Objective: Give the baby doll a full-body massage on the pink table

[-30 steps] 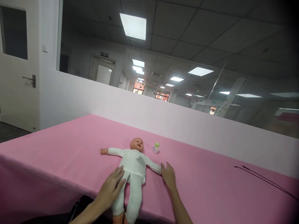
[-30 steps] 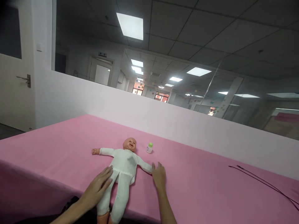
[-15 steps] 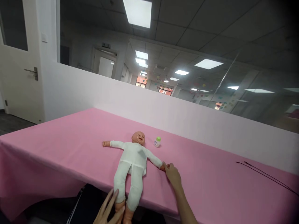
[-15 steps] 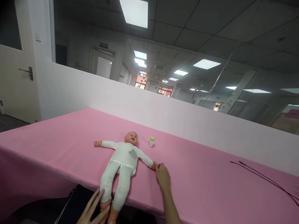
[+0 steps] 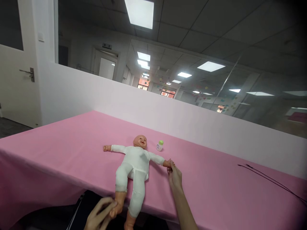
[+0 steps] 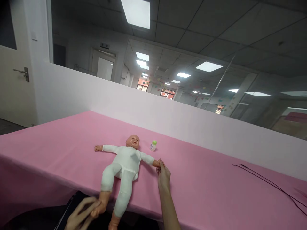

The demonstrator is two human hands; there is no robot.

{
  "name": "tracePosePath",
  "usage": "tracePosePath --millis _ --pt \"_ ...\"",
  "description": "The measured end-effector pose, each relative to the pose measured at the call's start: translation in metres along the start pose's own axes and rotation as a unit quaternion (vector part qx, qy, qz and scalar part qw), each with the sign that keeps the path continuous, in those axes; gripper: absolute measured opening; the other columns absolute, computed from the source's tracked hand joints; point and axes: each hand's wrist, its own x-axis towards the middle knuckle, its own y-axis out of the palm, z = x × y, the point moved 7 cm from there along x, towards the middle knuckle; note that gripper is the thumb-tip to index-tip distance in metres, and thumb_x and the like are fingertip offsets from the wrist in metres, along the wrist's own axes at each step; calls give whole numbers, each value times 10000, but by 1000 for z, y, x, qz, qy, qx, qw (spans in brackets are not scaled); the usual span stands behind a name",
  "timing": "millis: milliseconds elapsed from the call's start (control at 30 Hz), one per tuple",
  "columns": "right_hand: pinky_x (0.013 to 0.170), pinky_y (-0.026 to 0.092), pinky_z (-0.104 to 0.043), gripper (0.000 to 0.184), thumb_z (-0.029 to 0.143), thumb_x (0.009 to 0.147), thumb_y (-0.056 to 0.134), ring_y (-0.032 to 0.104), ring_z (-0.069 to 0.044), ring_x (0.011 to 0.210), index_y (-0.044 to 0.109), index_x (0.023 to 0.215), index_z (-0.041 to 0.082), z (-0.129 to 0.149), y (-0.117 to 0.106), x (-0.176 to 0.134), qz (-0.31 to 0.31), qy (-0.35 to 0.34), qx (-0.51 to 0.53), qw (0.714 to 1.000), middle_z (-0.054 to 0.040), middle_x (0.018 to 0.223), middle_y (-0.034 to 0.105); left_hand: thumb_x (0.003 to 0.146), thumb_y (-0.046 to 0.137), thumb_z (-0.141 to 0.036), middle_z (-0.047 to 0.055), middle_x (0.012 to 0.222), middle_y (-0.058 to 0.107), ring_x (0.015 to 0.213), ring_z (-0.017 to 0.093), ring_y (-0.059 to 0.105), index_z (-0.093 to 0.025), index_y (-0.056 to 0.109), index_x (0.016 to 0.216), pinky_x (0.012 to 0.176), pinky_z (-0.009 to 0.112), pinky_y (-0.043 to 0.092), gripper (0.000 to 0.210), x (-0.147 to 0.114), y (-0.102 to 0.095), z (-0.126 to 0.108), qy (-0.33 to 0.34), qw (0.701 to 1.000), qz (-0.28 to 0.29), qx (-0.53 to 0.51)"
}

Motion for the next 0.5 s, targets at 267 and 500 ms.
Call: tracePosePath --millis 267,500 --pt "500 306 -259 456 570 819 654 407 -125 518 585 576 190 32 129 -47 246 -125 -218 936 35 509 477 798 740 -589 90 1017 763 1004 298 682 -171 792 1027 893 371 542 479 141 18 40 -260 948 14 -185" --pt "520 326 -250 411 478 714 758 440 -121 538 557 504 188 17 137 -32 238 -106 -207 943 37 503 518 772 758 -598 127 1022 764 1006 310 666 -114 782 963 863 341 502 521 156 37 59 -291 927 43 -232"
